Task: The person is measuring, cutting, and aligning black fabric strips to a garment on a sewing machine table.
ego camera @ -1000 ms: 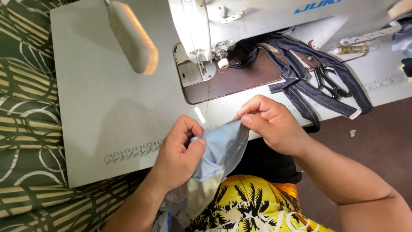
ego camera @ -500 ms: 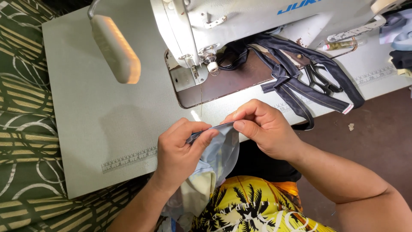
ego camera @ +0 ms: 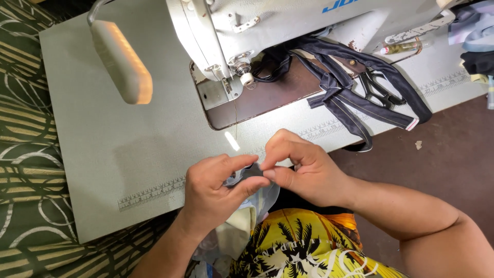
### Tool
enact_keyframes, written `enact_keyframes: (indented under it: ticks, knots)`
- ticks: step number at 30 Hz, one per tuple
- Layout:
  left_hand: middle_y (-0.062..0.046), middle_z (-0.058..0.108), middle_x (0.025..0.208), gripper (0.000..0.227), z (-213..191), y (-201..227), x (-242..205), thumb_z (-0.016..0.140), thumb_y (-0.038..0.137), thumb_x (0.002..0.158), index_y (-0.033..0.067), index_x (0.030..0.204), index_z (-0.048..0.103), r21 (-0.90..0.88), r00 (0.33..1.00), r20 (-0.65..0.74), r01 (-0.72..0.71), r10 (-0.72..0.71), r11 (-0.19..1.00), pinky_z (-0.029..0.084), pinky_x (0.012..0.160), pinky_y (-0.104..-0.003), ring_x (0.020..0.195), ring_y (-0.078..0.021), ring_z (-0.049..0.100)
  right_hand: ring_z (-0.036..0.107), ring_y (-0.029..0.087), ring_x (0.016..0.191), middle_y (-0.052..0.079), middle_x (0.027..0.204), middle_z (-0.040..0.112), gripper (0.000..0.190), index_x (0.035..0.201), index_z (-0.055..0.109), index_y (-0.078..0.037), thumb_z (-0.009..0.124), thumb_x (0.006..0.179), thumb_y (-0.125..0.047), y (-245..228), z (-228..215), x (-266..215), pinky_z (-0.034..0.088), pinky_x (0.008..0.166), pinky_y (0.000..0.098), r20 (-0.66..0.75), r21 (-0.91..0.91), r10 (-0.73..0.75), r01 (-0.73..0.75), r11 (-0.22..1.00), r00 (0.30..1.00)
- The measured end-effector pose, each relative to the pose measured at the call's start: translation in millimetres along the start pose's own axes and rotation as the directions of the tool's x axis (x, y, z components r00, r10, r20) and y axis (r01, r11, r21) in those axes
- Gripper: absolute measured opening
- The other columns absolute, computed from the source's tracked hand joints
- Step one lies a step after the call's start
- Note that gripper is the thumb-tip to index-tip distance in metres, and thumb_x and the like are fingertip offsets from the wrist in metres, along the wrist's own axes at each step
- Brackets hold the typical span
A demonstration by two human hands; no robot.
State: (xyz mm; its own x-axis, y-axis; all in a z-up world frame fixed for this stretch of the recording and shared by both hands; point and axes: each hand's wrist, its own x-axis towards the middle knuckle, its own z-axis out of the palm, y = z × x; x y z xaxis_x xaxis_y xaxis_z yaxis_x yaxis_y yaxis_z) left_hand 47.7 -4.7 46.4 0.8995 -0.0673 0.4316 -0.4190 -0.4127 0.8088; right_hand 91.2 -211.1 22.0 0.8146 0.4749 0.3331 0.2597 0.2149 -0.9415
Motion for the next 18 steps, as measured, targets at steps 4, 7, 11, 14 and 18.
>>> enact_keyframes:
  ticks: [4,7,11,14,18]
  knots:
    - [-0.008,0.065,0.059,0.03,-3,0,-1,0.089,0.023,0.078,0.0101,0.103,0.081,-0.022,0.998,0.058,0.013,-0.012,1.0,0.051,0.047,-0.031,0.05,-0.025,0.064,0.062,0.014,0.084,0.01,0.094,0.062,0.008,0.101,0.075,-0.003,0.072,0.093,-0.005,-3,2,0,0.054,0.079,0.0328,0.054,0.091,0.021,-0.026,0.996,0.998]
    - [-0.008,0.075,0.08,0.029,-7,-4,-2,0.084,0.023,0.083,0.0101,0.109,0.078,0.004,0.99,0.137,-0.019,0.018,1.0,0.056,0.058,-0.03,0.065,-0.0212,0.073,0.058,0.014,0.09,0.007,0.098,0.059,0.009,0.104,0.073,-0.011,0.071,0.095,-0.008,-8,1,-3,0.05,0.082,0.0311,0.094,0.058,0.068,-0.074,0.996,0.993]
    - [0.0,0.079,0.083,0.013,-7,0,0,0.079,0.023,0.089,0.0121,0.095,0.076,-0.065,0.972,0.231,-0.024,0.039,0.998,0.054,0.059,-0.025,0.064,-0.0099,0.07,0.057,0.015,0.092,0.005,0.102,0.057,0.012,0.105,0.069,-0.019,0.068,0.097,-0.01,-12,0,-5,0.048,0.083,0.0279,0.125,-0.03,0.089,-0.086,0.996,0.988]
    - [-0.003,0.08,0.085,0.008,-8,-1,-2,0.077,0.014,0.089,0.0082,0.095,0.077,-0.117,0.966,0.259,0.041,-0.009,0.992,0.057,0.062,-0.025,0.069,-0.0117,0.073,0.062,0.018,0.094,0.008,0.105,0.06,0.011,0.111,0.067,-0.012,0.066,0.1,-0.01,-15,-3,-3,0.051,0.086,0.0307,0.144,-0.166,-0.034,0.058,0.984,0.989]
    - [-0.007,0.079,0.077,0.01,-28,-14,-12,0.073,0.009,0.091,0.0028,0.097,0.077,-0.159,0.963,0.249,0.15,-0.107,0.976,0.048,0.039,-0.016,0.053,-0.0062,0.064,0.068,0.024,0.102,0.004,0.109,0.069,0.022,0.117,0.062,-0.009,0.066,0.098,-0.02,-2,-83,-14,0.053,0.097,0.0365,0.124,-0.739,-0.164,0.201,0.643,0.979]
